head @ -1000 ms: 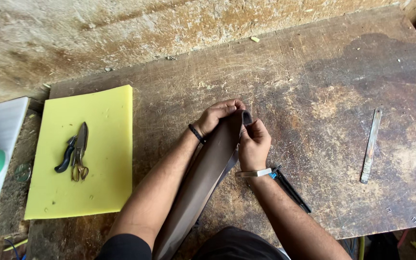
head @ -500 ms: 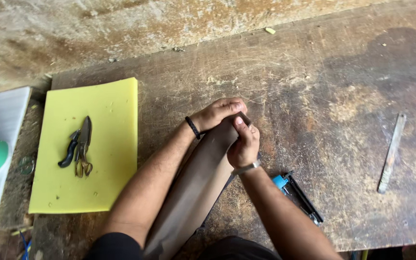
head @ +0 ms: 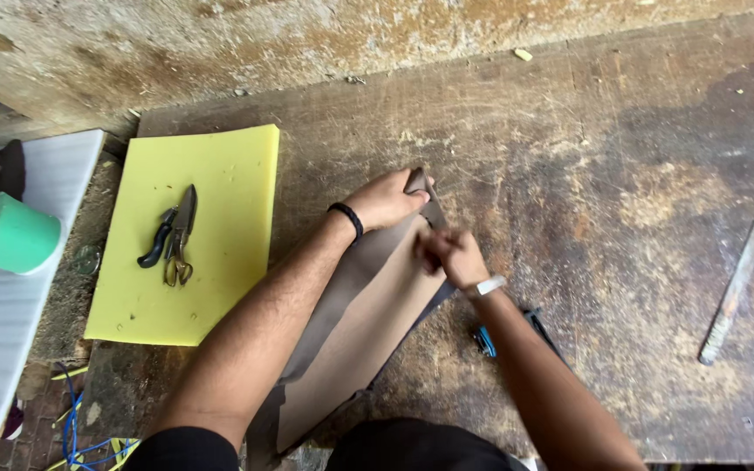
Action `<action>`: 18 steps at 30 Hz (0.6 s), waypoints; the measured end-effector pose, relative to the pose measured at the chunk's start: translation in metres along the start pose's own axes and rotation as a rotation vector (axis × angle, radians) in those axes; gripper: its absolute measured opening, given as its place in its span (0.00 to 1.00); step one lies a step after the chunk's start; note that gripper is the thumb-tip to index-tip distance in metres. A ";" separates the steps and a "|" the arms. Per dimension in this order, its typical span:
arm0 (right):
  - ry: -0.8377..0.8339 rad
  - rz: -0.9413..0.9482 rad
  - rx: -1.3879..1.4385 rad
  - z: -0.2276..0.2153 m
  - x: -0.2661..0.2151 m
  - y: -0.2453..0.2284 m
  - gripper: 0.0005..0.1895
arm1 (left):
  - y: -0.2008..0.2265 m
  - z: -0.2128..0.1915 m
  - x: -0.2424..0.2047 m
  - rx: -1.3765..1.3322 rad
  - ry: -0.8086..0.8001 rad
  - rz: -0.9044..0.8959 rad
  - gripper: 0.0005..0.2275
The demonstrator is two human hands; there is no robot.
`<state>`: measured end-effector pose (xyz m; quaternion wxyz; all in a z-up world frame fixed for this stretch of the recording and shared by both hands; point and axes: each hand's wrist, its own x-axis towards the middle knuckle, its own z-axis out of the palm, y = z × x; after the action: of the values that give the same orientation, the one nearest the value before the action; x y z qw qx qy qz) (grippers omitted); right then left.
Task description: The person wraps brown fabric around a rectangular foam piece and secures it with a pneumatic staple gun. They repeatedly fold the fabric edges, align them, and drive staples along the perimeter to hold the fabric in place.
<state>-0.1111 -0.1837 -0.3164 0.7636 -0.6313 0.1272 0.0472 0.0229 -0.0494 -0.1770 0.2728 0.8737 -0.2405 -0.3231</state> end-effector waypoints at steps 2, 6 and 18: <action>0.047 0.177 -0.806 -0.034 -0.044 0.024 0.19 | 0.004 -0.001 0.004 0.046 0.015 -0.029 0.16; 0.112 0.551 -1.196 -0.081 -0.136 0.077 0.43 | -0.002 -0.007 0.008 0.070 0.035 0.028 0.20; 0.418 0.529 -0.329 -0.076 -0.138 0.014 0.25 | 0.013 -0.005 0.000 0.112 0.045 -0.053 0.25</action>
<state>-0.2578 -0.2425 -0.3073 0.5711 -0.6866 0.4298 0.1329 0.0230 -0.0580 -0.1659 0.2202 0.9008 -0.2288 -0.2963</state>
